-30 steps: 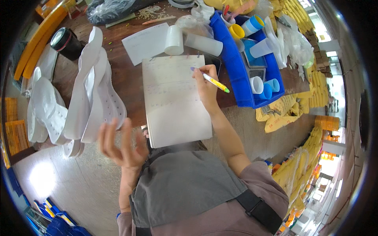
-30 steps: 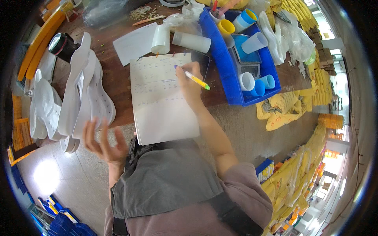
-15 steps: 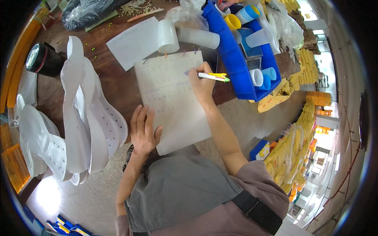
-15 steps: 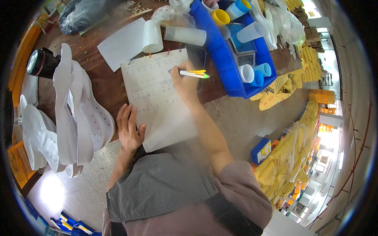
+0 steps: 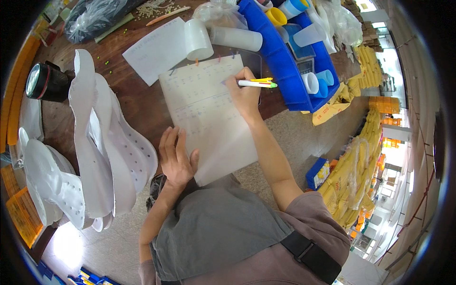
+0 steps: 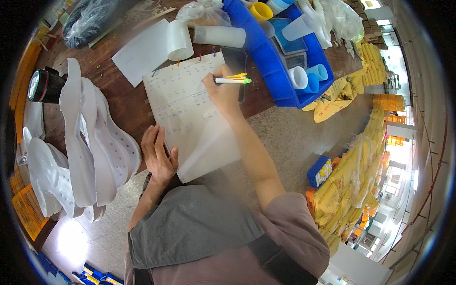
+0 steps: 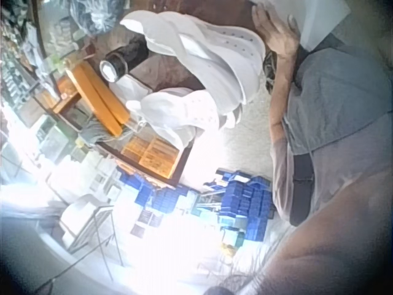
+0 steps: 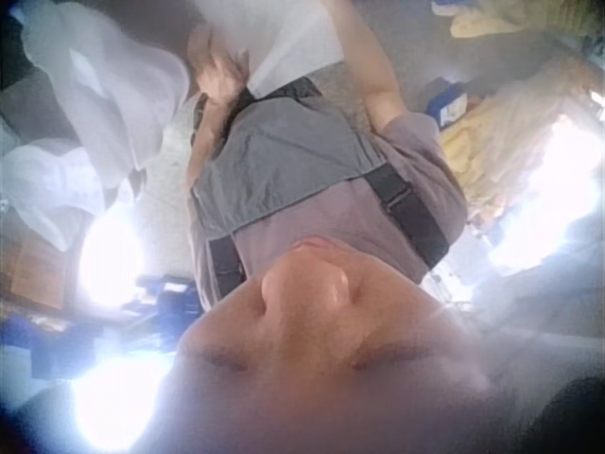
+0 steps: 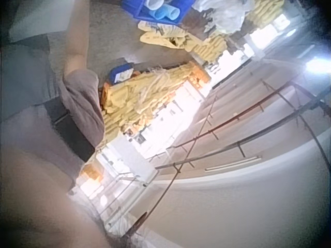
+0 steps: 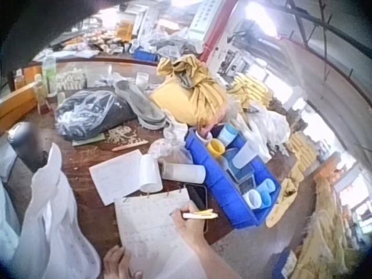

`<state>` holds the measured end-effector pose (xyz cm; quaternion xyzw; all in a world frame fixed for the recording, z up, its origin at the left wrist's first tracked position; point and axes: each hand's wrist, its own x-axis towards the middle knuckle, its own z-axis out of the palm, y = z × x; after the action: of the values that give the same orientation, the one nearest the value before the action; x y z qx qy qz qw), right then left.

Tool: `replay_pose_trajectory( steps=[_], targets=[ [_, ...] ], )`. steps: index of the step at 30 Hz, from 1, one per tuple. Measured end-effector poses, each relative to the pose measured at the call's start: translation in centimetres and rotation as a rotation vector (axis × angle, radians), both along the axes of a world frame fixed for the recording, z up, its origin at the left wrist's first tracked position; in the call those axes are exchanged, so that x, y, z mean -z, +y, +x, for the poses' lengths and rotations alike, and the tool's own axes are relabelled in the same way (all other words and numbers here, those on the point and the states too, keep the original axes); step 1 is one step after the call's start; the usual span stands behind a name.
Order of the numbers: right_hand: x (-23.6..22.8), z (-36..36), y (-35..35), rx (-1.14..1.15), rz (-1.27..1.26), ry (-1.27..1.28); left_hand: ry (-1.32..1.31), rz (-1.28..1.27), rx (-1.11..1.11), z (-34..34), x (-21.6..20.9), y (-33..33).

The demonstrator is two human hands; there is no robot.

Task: The person picks up white shoe insoles one at a time, places them on a digital scale, and records the weight on a clipboard. After weighing several insoles, the person walks to a machine control panel and enters data using a stylus.

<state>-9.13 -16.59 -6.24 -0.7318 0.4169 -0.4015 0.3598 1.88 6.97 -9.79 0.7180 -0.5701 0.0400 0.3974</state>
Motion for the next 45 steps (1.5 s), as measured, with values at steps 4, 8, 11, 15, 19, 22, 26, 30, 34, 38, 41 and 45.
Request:
replay_pose_trajectory(
  steps=[4,8,11,15,19,22,26,30,34,38,41,45],
  targets=[
    [-0.2,-0.1,0.2,0.033,0.155,-0.058,0.001,0.004,-0.007,-0.1,0.1,0.1],
    [0.3,-0.1,-0.3,0.010,-0.029,-0.011,-0.008,0.006,-0.014,-0.1,0.1,0.1],
    [0.7,-0.3,-0.5,0.010,-0.065,0.015,-0.009,-0.007,-0.015,-0.1,0.1,0.0],
    [0.9,-0.4,-0.6,0.012,-0.046,0.025,-0.005,-0.011,-0.014,-0.1,0.0,0.0],
    [0.8,-0.3,-0.5,0.020,-0.035,0.015,-0.007,-0.006,-0.014,-0.1,0.0,0.0],
    [0.9,-0.3,-0.5,0.026,-0.031,0.025,-0.004,-0.003,-0.014,-0.1,0.0,0.1],
    [1.0,-0.7,-0.4,0.027,-0.041,-0.029,0.030,0.007,-0.010,-0.2,0.2,0.2],
    [0.3,-2.0,0.3,0.081,0.140,-0.299,0.007,-0.003,0.012,0.0,0.5,0.3],
    [-1.3,-5.8,1.5,0.089,0.114,-0.227,0.057,0.008,0.021,-0.1,0.4,0.4],
    [-1.6,-12.6,3.6,0.130,-0.021,0.153,0.095,-0.043,0.032,-0.4,0.1,0.3],
    [-0.3,-16.8,4.9,0.039,-0.013,0.401,0.130,-0.134,0.020,-0.4,0.0,0.4],
    [1.1,-18.4,6.6,-0.112,0.357,0.369,0.208,-0.153,-0.187,-3.0,-0.8,2.3]
  ],
)
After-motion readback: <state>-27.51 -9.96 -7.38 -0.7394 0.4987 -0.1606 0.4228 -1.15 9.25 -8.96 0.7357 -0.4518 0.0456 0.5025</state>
